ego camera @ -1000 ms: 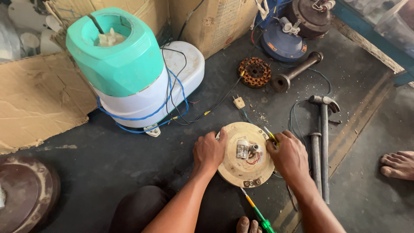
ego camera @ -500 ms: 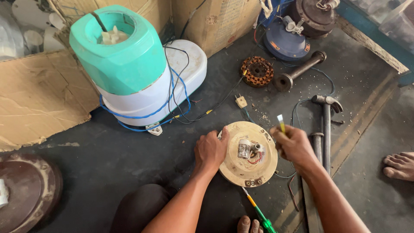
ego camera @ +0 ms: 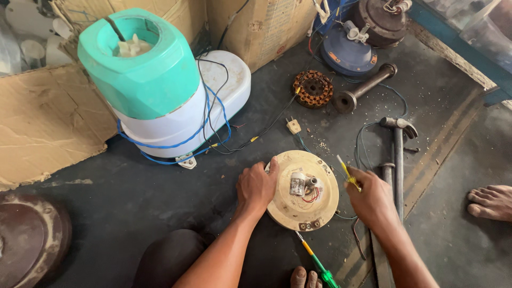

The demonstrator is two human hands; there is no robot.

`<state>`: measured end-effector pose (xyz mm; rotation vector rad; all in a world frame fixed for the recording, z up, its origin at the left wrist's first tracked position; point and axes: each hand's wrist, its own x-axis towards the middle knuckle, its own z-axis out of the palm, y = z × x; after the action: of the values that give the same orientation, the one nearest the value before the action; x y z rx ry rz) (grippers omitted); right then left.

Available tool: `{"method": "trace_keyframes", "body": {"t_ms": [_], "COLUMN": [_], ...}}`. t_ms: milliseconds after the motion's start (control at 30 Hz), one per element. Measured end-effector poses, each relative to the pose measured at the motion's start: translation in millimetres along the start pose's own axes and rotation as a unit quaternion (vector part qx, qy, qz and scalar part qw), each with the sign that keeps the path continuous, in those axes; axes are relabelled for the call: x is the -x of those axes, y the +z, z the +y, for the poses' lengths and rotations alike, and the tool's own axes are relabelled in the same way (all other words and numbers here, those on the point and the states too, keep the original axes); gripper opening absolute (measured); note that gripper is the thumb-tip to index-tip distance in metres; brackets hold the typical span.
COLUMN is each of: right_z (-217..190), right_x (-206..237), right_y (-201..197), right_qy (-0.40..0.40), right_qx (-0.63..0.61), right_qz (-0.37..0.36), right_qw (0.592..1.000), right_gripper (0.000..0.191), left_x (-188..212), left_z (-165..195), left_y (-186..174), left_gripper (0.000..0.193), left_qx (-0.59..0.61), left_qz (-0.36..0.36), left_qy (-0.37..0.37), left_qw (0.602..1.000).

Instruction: The person sits on the floor of a repair workshop and works on the round base plate of a fan motor, using a screwdriver to loosen and turn screws on the plate while holding it steady with the other hand. They continue working the screws and repositioning the plate on the floor throughout the episode.

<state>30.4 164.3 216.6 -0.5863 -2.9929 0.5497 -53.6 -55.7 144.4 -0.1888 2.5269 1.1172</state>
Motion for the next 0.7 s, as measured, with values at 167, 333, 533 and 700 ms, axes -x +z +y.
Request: {"method": "trace_keyframes", "body": {"t_ms": [167,333,533,700], "right_z": [-30.6,-42.3,-38.0,-40.8], "right_x": [37.4,55.0,32.4,40.5], "right_y": [-18.8,-20.2,5.8,2.0], "right_qy": [0.042,0.017,-0.038,0.002], "right_qx": [0.013,0.074,0.065,0.057], "right_qz": [0.006,0.033,0.054,0.078], "right_qw": [0.999,0.997,0.996,0.995], "right_gripper": [0.035,0.035,0.033,0.033], "left_x": [-0.3,-2.0,-4.4,-3.5], "left_z": [2.0,-0.4,-4.5,-5.6], "left_y": [-1.2,2.9,3.1,1.9], "left_gripper": [0.063,0.063,0.062,0.062], "left_qx": [0.006,0.008,0.029,0.021], "left_qz": [-0.004,0.006,0.001,0.015], "left_qy": [0.003,0.01,0.035,0.055], "left_qw": [1.0,1.0,0.999,0.998]}}
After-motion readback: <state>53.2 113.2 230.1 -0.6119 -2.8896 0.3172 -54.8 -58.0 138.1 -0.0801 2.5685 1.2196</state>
